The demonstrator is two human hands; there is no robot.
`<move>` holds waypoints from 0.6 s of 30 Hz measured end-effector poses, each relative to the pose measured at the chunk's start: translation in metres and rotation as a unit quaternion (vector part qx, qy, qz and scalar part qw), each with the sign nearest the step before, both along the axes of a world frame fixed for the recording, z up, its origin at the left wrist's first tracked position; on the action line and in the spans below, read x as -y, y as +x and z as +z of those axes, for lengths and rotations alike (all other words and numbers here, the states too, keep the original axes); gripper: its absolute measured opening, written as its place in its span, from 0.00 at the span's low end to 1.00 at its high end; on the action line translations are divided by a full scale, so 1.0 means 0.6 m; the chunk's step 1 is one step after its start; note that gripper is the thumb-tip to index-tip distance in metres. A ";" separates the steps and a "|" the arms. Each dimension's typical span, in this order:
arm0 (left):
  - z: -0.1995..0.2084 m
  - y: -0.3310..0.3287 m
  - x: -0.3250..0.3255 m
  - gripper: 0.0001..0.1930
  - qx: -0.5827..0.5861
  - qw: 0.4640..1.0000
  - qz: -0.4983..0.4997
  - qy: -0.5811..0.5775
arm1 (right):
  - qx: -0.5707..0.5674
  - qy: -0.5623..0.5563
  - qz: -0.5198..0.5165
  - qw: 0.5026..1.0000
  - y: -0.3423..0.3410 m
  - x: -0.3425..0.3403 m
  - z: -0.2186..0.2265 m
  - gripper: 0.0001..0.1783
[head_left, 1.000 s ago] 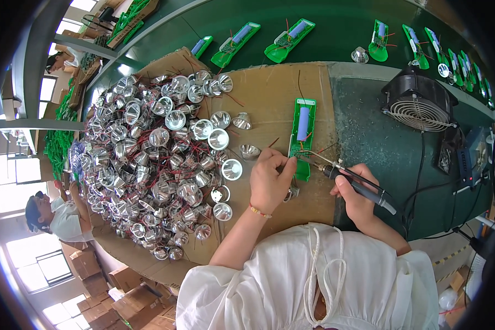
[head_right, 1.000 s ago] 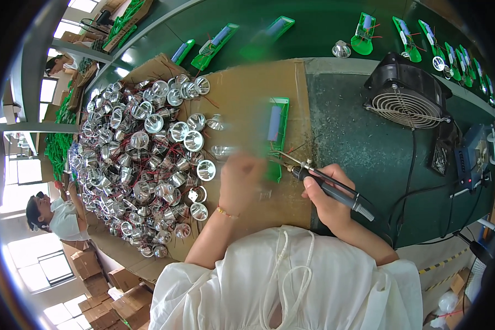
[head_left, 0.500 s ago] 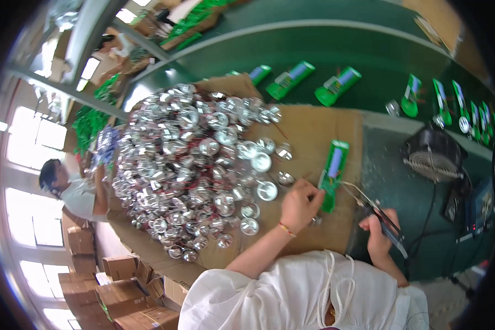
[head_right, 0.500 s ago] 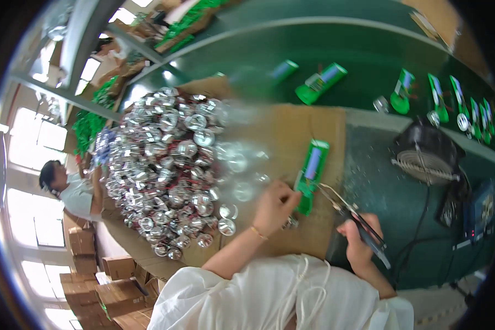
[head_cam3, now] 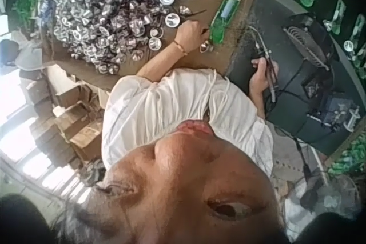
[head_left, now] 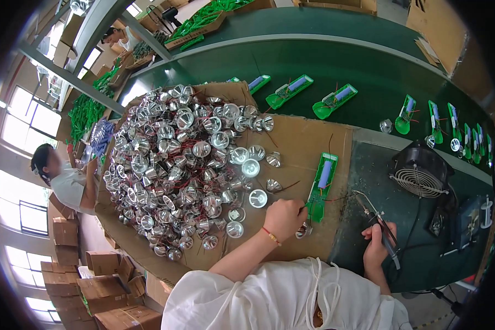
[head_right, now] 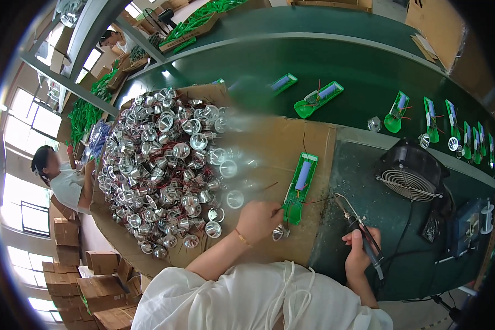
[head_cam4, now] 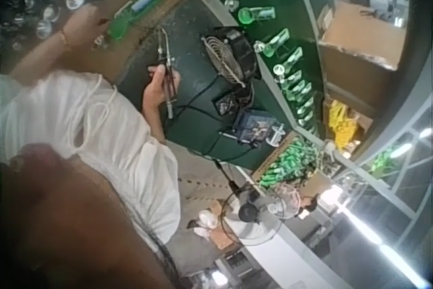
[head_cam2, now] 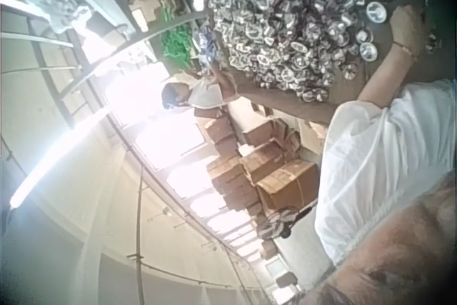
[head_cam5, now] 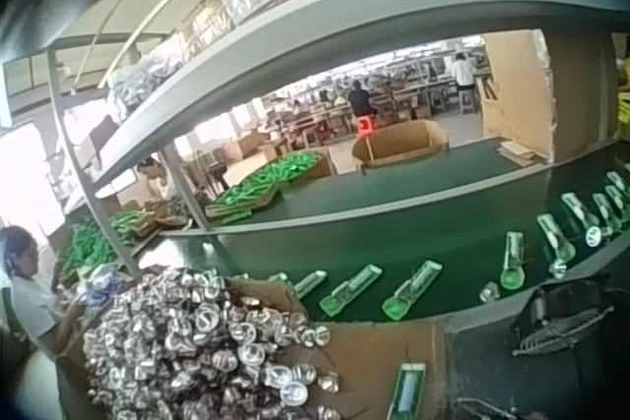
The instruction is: The person solders wires and light reflectors onto small circuit boards, then places the assembled circuit boards into plastic casings, using a soldering iron and wire cutters.
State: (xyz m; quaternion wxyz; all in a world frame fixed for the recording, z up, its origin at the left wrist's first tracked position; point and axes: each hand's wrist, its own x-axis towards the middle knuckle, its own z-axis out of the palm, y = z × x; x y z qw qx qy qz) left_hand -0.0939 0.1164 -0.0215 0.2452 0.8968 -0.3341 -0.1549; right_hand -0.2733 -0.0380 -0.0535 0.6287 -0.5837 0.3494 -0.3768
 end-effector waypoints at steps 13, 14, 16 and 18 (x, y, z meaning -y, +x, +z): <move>0.013 0.073 -0.035 0.02 0.215 0.972 0.045 -0.087 | 0.008 0.052 0.021 0.998 -0.015 0.009 -0.015 0.08; 0.021 0.068 -0.025 0.02 0.213 0.972 0.042 -0.087 | -0.001 0.052 0.019 0.998 -0.016 0.009 -0.014 0.08; 0.032 0.066 -0.004 0.02 0.235 0.965 0.030 -0.115 | -0.011 0.053 0.014 0.998 -0.014 0.007 -0.012 0.09; 0.030 0.081 0.026 0.02 0.243 0.962 -0.012 -0.122 | -0.017 0.055 0.018 0.998 -0.015 0.009 -0.012 0.09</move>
